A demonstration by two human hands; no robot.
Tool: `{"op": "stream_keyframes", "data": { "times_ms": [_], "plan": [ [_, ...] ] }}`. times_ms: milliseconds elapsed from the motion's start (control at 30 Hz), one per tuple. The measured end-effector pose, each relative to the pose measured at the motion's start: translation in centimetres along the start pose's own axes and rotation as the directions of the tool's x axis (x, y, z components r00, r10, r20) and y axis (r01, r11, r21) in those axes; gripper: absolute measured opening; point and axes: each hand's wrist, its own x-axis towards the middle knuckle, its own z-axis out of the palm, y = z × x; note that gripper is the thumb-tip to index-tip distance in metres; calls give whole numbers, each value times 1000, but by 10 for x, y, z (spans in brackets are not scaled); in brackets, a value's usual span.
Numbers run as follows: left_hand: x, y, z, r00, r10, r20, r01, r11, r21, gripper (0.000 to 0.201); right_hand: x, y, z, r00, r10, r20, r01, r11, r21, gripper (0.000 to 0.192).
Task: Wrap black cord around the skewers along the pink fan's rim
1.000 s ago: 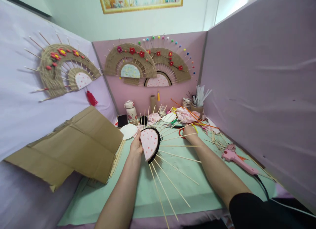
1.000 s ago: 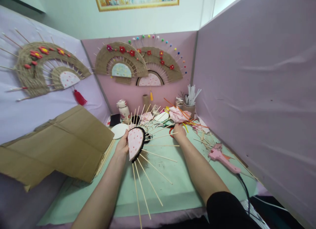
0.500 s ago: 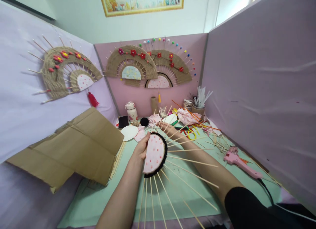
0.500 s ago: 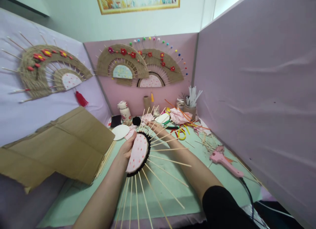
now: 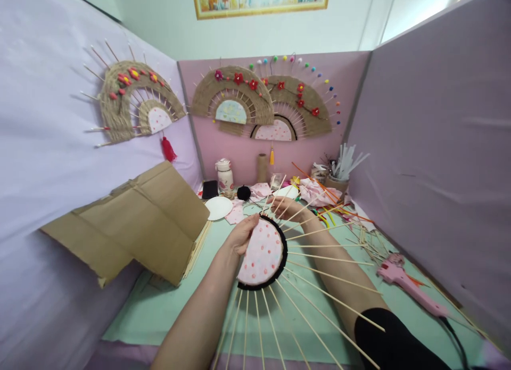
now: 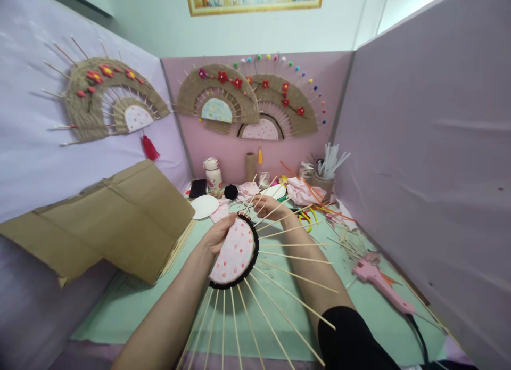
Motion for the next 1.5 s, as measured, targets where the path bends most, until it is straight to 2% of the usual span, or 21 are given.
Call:
{"op": "stream_keyframes", "data": {
  "times_ms": [133, 267, 433, 567, 833, 967, 1133, 1300, 1500],
  "plan": [
    [0, -3, 2, 1000, -13, 9, 13, 1000, 13, 15, -7, 0, -30, 989, -25, -144, 59, 970, 237, 28],
    [0, -9, 6, 999, -34, 6, 34, 999, 22, 14, -3, -1, -43, 962, -65, -265, 163, 916, 366, 19],
    [2, -20, 8, 996, -87, 18, 87, 995, 43, 15, 2, -5, -44, 905, -115, -409, 313, 832, 458, 12],
    [4, -27, 8, 993, -114, 10, 114, 993, 40, 15, 2, -14, -41, 864, -140, -484, 405, 766, 500, 14],
    [6, -29, 7, 993, -120, 22, 119, 992, 35, 18, -1, -28, -35, 815, -174, -553, 514, 659, 550, 16],
    [4, -27, 10, 993, -121, -6, 121, 992, 48, 18, -4, -31, -35, 803, -189, -565, 538, 639, 551, 17],
    [2, -20, 9, 996, -84, -41, 86, 995, 53, 15, -7, -30, -42, 843, -132, -522, 448, 710, 544, 20],
    [2, -10, 4, 996, 29, -90, -23, 997, 67, 15, -12, -22, -51, 900, -6, -437, 239, 843, 481, 33],
    [3, -4, 5, 960, 183, -211, -159, 979, 125, 27, -12, -4, -56, 909, 141, -392, -11, 949, 315, 37]
  ]
}}
